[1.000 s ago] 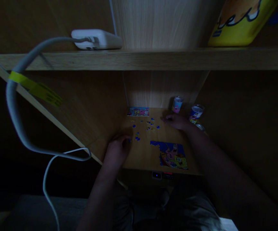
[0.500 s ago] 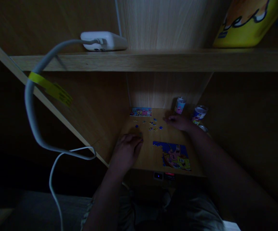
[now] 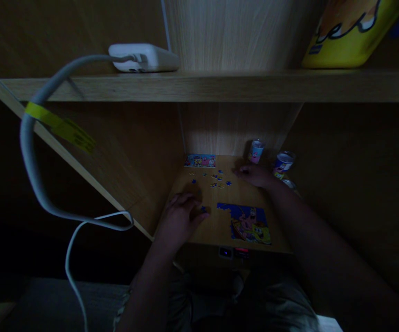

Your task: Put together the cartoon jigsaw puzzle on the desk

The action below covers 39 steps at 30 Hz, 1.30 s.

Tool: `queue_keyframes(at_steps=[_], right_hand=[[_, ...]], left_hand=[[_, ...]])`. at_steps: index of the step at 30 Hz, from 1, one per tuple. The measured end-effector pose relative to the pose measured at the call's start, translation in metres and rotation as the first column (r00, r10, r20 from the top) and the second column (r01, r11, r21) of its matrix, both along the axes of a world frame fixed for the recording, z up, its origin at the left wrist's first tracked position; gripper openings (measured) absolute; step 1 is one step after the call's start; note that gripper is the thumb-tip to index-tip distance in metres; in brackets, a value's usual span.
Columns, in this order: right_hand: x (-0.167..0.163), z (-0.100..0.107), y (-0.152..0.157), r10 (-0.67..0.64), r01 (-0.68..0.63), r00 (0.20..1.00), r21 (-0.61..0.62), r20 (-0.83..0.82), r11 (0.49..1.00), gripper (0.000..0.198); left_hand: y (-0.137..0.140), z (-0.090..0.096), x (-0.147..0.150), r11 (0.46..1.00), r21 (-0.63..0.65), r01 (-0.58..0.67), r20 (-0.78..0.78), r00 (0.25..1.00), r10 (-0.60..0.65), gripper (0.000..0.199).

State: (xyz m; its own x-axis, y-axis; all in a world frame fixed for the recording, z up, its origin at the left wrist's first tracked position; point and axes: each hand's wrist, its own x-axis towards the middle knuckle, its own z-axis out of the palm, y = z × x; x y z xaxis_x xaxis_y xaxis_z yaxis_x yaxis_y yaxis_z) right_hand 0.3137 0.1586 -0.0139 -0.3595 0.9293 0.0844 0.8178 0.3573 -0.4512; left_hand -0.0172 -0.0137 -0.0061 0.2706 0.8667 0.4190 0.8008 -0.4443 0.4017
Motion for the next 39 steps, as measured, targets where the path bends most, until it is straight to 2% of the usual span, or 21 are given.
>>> queue_keyframes(at_steps=[6,20,27,31,35,39], right_hand=[[0.000,-0.001,0.000,-0.014,0.014,1.000,-0.023,-0.008,1.000,0.063],[0.000,0.001,0.000,-0.024,0.024,1.000,-0.054,-0.001,0.998,0.067],[-0.001,0.001,-0.001,-0.018,0.018,1.000,-0.025,-0.001,1.000,0.063],[0.000,0.000,-0.001,0.000,0.000,1.000,0.003,-0.020,1.000,0.064],[0.000,0.001,0.000,-0.009,0.009,1.000,-0.020,-0.028,1.000,0.063],[0.000,0.001,0.001,-0.001,0.001,1.000,-0.015,-0.016,1.000,0.064]], left_hand=[[0.001,0.000,-0.002,0.999,-0.016,0.032,-0.005,0.999,-0.033,0.014],[0.002,-0.002,-0.006,0.994,-0.044,0.099,0.017,0.995,-0.098,0.012],[-0.009,0.002,0.030,0.979,-0.054,0.195,0.030,0.981,-0.194,0.019],[-0.011,-0.001,0.042,0.987,-0.049,0.152,0.046,0.988,-0.150,0.015],[-0.009,-0.004,0.041,0.995,-0.046,0.092,0.046,0.995,-0.090,0.013],[-0.008,-0.004,0.040,0.996,-0.037,0.086,0.043,0.996,-0.084,0.012]])
